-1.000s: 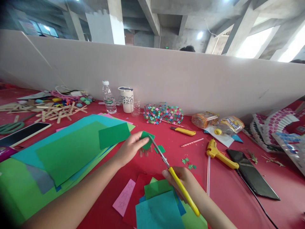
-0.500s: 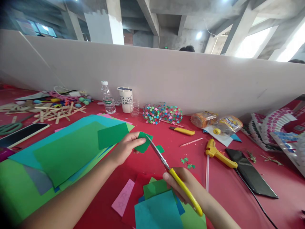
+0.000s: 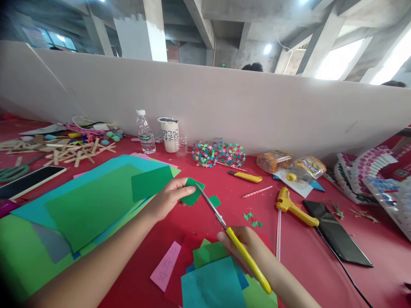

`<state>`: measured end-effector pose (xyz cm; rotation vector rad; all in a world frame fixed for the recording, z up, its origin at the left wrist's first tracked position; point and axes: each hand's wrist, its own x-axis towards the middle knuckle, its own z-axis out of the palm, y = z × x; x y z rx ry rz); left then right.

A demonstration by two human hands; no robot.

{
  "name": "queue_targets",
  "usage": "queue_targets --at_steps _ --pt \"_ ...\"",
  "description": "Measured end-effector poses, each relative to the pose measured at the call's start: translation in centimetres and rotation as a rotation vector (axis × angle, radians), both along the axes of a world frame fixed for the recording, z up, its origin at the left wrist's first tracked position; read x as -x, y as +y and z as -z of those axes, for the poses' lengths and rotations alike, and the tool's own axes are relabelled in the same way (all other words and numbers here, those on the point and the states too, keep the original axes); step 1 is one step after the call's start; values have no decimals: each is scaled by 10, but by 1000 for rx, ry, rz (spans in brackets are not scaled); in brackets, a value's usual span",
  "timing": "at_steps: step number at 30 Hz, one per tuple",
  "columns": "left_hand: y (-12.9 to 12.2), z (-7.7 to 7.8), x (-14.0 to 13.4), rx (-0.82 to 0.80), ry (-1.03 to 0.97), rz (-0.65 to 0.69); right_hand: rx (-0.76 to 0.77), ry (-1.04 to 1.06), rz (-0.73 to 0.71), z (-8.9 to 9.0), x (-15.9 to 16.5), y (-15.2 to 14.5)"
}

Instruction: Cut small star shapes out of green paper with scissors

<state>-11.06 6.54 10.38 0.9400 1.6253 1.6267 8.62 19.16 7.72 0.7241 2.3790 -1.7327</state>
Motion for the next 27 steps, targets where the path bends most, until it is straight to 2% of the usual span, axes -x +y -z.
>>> queue_targets --at_steps 14,20,27 --pt "1 0 -1 -6 -5 -7 -46 -13 -9 -1 2 1" --pt "3 2 -8 -67 -36 -13 34 83 -55 3 -3 3" --pt "9 6 -22 -166 -202 -59 122 164 -120 4 -7 5"
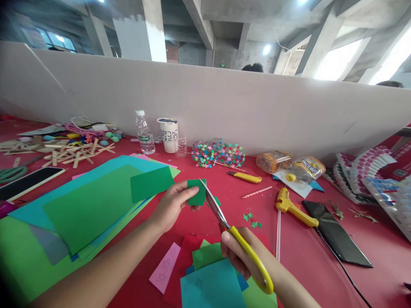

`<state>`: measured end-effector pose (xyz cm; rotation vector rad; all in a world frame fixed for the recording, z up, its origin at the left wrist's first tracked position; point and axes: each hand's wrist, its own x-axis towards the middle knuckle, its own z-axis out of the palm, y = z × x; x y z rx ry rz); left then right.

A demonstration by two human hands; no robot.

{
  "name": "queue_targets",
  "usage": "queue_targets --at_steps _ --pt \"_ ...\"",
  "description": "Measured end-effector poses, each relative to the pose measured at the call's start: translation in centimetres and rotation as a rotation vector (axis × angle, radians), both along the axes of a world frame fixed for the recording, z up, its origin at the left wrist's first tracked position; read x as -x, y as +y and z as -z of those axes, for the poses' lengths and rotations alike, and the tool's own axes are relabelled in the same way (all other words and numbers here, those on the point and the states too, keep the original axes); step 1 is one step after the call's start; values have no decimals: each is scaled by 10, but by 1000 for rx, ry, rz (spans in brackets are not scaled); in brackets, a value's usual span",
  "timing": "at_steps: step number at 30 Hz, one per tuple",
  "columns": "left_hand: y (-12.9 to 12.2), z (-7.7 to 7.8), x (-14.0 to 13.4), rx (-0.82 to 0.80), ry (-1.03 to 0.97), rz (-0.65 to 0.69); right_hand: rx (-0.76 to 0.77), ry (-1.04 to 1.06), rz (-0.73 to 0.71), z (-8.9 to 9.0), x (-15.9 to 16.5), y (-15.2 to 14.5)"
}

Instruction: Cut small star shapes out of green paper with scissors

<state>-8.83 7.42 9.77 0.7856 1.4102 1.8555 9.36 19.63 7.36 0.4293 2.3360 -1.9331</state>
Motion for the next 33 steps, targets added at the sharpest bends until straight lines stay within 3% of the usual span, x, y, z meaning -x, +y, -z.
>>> queue_targets --at_steps 6,12,20,27,33 --pt "2 3 -6 -32 12 -63 13 -26 31 2 3 -2" --pt "4 6 -8 -27 -20 -101 22 -43 164 6 5 -16" --pt "5 10 -9 -35 -68 -73 1 -91 176 -1 5 -19" --pt "6 12 -9 -48 -65 -68 -24 -245 276 -10 4 -26" --pt "6 14 -8 -69 -72 -46 -63 -195 265 -8 6 -26"
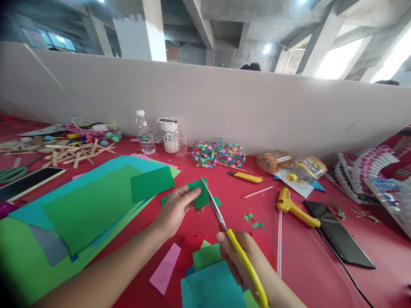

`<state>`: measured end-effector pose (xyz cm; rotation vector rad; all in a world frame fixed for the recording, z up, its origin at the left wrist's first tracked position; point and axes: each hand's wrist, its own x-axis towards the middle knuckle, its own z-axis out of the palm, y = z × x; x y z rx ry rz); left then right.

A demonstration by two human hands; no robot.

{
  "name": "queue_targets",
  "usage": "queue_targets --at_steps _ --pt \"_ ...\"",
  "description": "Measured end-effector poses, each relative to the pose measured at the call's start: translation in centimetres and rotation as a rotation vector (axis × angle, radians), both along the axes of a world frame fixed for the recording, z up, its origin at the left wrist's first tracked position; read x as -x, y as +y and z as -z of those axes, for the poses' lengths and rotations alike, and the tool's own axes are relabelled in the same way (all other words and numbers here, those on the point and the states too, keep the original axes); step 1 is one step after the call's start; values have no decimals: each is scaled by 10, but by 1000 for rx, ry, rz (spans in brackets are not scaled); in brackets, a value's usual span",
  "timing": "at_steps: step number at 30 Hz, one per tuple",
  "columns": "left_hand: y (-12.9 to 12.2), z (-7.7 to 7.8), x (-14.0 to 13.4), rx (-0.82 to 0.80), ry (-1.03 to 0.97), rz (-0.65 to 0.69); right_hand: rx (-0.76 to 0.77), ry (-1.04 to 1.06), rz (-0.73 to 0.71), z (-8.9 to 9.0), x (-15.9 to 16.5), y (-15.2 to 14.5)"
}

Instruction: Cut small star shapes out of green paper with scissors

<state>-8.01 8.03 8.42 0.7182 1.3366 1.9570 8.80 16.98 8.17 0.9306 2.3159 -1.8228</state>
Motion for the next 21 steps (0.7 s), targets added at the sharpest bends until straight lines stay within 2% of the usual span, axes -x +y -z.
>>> queue_targets --at_steps 21 --pt "-1 -2 3 -43 -66 56 -69 17 -6 0 1 2"
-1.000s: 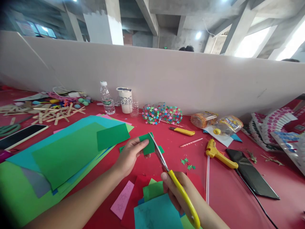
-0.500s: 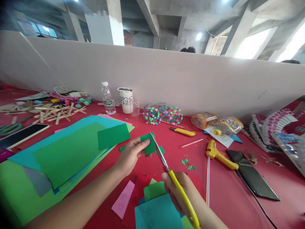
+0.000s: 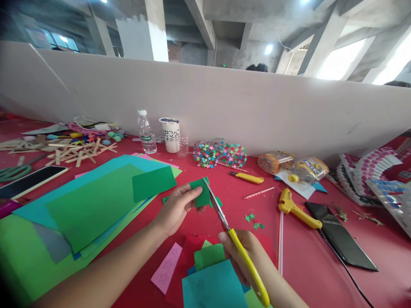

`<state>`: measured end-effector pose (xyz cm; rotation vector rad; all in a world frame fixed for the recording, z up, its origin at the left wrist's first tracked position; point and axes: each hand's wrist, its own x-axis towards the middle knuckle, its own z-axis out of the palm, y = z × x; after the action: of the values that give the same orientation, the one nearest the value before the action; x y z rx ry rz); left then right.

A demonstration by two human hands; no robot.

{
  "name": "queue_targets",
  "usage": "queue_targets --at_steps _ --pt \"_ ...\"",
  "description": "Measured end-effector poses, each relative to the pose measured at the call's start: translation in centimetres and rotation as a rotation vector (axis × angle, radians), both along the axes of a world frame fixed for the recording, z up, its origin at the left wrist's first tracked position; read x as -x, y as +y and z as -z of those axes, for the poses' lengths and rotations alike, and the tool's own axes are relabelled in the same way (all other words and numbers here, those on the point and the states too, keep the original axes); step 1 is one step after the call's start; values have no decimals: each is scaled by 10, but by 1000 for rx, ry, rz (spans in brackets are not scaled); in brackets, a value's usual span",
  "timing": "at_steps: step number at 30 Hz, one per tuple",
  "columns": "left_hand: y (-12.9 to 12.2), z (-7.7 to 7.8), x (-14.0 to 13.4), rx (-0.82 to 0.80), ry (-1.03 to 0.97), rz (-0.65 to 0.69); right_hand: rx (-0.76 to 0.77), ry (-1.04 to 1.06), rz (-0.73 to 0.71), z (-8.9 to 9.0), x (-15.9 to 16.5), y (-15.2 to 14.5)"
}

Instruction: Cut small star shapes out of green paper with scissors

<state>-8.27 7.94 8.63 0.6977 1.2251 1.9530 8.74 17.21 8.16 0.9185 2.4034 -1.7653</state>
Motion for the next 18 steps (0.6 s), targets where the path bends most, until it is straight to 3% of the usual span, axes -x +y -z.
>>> queue_targets --at_steps 10,14,18 --pt "-1 -3 5 -23 -36 0 -23 21 3 -2 0 1" --pt "-1 -5 9 -26 -97 -40 -3 19 21 -1 1 2" --pt "-2 -7 11 -2 -212 2 -1 -9 35 7 5 6"
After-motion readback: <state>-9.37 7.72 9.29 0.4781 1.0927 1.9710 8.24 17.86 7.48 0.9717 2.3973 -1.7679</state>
